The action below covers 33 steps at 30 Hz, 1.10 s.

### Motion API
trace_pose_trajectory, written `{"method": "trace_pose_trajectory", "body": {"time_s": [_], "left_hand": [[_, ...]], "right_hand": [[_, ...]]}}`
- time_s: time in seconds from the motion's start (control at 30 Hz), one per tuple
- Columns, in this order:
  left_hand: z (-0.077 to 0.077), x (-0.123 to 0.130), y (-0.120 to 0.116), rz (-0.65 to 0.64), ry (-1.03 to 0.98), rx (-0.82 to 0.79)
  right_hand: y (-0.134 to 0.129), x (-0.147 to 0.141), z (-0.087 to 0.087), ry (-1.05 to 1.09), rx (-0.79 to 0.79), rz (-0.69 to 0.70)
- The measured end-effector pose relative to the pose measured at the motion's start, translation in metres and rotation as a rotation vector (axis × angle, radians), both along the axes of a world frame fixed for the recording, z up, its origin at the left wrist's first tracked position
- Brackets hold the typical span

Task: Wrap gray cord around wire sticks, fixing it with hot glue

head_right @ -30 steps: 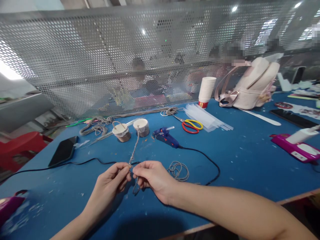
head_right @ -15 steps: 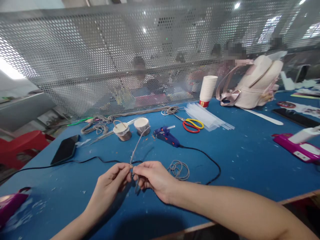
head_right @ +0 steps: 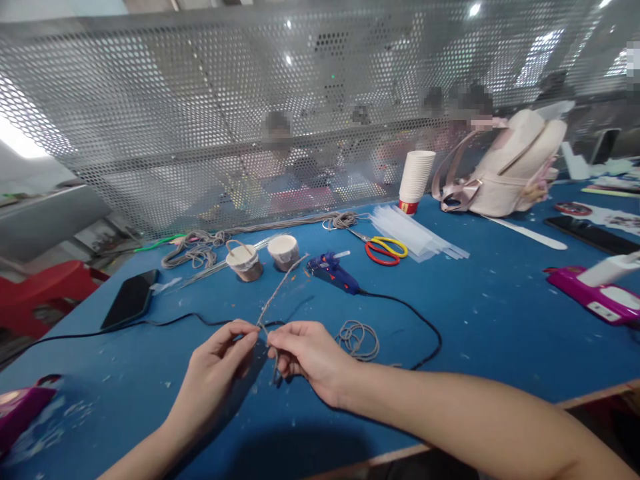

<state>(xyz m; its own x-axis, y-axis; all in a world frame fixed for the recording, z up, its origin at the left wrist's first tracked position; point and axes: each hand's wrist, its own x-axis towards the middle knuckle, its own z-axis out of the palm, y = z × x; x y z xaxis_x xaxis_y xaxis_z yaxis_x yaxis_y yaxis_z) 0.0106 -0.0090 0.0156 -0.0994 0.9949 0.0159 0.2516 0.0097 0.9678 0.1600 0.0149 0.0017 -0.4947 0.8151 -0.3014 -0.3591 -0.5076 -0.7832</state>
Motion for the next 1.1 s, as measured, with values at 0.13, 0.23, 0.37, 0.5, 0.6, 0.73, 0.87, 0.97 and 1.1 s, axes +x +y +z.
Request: {"method": "trace_pose_trajectory", "body": {"time_s": [0.13, 0.23, 0.37, 0.5, 0.6, 0.73, 0.87, 0.97, 1.1], "left_hand": [[-0.0044, -0.0009, 0.0004, 0.0, -0.06, -0.03], [-0.0068, -0.0013, 0.002, -0.031, -0.141, -0.036], [-0.0063, 0.0007, 0.0025, -0.057, -0.327, -0.071], [-0.0046, 0.0028, 0.0019, -0.062, -0.381, -0.121], [-0.0044, 0.0033, 0.0017, -0.067, -0.384, -0.137], [-0.0043, 0.0038, 0.0013, -0.073, -0.358, -0.147], [-0.002, 0.0053, 0.0004, -0.069, -0.321, -0.134], [0.0005, 0.0066, -0.0001, -0.046, -0.28, -0.094], [0.0016, 0.0063, 0.0, -0.042, -0.255, -0.083]], "right_hand": [[-0.0002, -0.0005, -0.0004, -0.007, 0.006, -0.003], [-0.001, -0.0004, -0.0008, -0.005, 0.012, 0.002], [-0.0017, -0.0002, -0.0019, -0.016, 0.041, 0.005], [-0.0009, -0.0007, -0.0037, -0.024, 0.056, 0.0], [-0.0003, -0.0015, -0.0044, -0.033, 0.061, -0.003], [-0.0004, -0.0027, -0.0036, -0.033, 0.07, -0.006], [-0.0001, -0.0036, -0.0029, -0.039, 0.082, -0.004], [0.0001, -0.0035, -0.0029, -0.048, 0.091, -0.01], [0.0005, -0.0032, -0.0039, -0.04, 0.102, -0.018]]}}
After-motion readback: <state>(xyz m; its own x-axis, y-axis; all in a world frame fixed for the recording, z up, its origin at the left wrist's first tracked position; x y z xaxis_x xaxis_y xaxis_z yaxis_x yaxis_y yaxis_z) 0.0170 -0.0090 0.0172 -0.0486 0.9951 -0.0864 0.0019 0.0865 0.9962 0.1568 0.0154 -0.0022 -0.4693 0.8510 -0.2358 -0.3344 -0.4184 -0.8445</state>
